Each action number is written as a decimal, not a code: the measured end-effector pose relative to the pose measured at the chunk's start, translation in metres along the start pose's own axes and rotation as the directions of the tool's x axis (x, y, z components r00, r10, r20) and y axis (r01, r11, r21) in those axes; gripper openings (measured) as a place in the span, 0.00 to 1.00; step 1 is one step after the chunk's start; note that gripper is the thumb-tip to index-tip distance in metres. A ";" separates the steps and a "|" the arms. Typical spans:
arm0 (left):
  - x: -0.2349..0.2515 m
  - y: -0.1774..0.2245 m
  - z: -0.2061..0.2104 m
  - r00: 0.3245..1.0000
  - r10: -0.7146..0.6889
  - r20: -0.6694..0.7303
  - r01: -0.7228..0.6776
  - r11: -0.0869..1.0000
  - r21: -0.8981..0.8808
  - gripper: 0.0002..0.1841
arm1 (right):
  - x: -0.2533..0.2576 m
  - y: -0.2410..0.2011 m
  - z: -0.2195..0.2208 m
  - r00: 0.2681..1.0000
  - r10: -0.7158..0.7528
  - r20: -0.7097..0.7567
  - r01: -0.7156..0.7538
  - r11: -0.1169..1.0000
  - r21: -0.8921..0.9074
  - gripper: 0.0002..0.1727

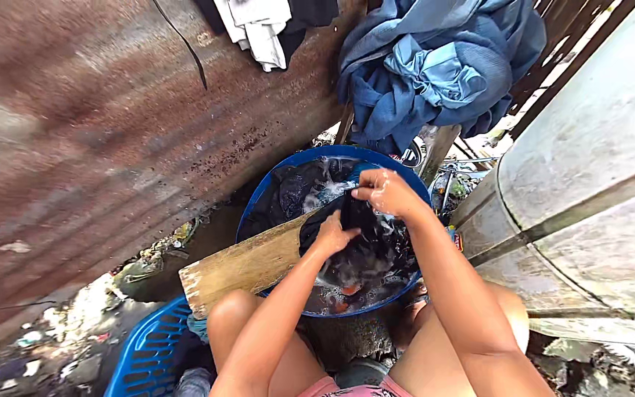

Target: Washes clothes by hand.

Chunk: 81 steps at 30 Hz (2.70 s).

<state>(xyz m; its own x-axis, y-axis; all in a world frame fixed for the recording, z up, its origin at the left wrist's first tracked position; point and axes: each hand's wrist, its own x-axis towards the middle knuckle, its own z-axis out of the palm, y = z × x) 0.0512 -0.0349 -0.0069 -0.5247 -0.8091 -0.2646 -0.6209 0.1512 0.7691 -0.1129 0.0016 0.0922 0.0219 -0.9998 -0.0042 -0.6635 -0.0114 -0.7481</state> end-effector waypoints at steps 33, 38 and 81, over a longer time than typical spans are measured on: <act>0.036 -0.129 -0.030 0.989 -0.145 0.003 0.127 0.880 0.458 0.62 | -0.009 0.065 0.146 0.730 0.359 0.582 -0.221 0.929 -0.297 0.39; 0.007 -0.102 -0.024 0.988 -0.147 -0.057 0.157 0.894 0.419 0.31 | -0.015 0.087 0.169 0.698 0.473 0.538 -0.225 0.858 -0.462 0.34; -0.021 -0.071 -0.063 0.900 -0.319 0.296 0.021 0.712 0.701 0.24 | 0.029 0.097 0.129 0.756 0.510 0.410 -0.291 0.823 -0.487 0.25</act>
<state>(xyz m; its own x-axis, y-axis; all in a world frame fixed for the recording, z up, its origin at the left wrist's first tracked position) 0.1426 -0.0648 -0.0189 -0.4470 -0.6082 -0.6559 -0.8620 0.4888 0.1342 -0.0803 -0.0261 -0.0664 -0.0157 -0.7539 -0.6568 -0.9170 0.2727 -0.2910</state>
